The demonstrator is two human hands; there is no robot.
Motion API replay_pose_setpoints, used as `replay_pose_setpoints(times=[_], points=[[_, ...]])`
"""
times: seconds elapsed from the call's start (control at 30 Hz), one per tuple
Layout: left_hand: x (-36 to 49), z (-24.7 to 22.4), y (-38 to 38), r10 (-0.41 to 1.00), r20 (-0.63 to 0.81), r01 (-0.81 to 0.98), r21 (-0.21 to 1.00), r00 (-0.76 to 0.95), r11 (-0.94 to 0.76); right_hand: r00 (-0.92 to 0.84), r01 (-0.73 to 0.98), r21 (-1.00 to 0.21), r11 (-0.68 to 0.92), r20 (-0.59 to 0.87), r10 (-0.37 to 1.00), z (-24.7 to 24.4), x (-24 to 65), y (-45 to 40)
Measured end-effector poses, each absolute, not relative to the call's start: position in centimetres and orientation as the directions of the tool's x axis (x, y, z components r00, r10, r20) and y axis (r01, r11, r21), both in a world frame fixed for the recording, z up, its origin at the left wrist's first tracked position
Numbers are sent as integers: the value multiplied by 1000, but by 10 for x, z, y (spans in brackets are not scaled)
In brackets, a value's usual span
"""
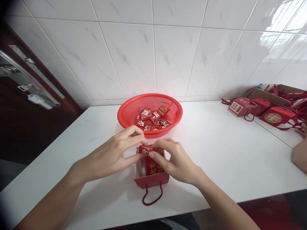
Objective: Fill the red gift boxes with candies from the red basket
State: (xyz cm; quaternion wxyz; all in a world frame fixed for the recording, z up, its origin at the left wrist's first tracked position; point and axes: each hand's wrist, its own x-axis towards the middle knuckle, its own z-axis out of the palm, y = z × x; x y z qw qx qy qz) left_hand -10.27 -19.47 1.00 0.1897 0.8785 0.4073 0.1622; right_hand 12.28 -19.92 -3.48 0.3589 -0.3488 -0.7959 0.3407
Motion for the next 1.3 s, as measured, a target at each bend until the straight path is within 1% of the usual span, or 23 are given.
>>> replay_pose_setpoints(times=[0.07,0.2,0.3,0.43,0.63,0.7,0.8,0.97,1.03,1.1,1.17,1.23,1.3], points=[[-103,11,-194,786,73,689,436,614,-579,-500,332,-766,550,352,792,-35,125,-199],[-103,12,-192,775,-86,726,428,626,-539,-507,336,-728,598,395,766,-34,130,-200],[-103,11,-192,757,-124,724,423,642,-545,-529,310,-703,639,431,731,-32,134,-201],[-101,11,-197,743,-47,685,430,668,-588,-545,312,-644,699,482,687,-25,141,-203],[-100,12,-209,691,162,597,392,704,-700,-547,348,-538,768,548,632,-8,148,-208],[-99,11,-207,692,170,602,378,702,-703,-569,376,-484,790,552,609,-3,148,-210],[-99,9,-202,711,136,630,371,690,-682,-642,445,-376,813,499,582,6,145,-212],[-99,7,-195,716,165,634,362,678,-684,-813,515,-55,855,286,508,8,128,-205],[-99,8,-195,715,160,631,366,681,-684,-847,501,24,865,216,485,3,120,-200],[-99,8,-194,723,143,640,373,676,-672,-864,484,48,874,181,469,-2,114,-195],[-99,9,-194,729,137,643,383,671,-664,-867,482,41,875,164,470,-5,112,-192],[-99,8,-193,730,143,640,390,668,-662,-860,495,12,869,148,488,-5,112,-190],[-99,7,-191,732,144,644,385,666,-661,-857,495,-55,867,132,497,-3,115,-190]])
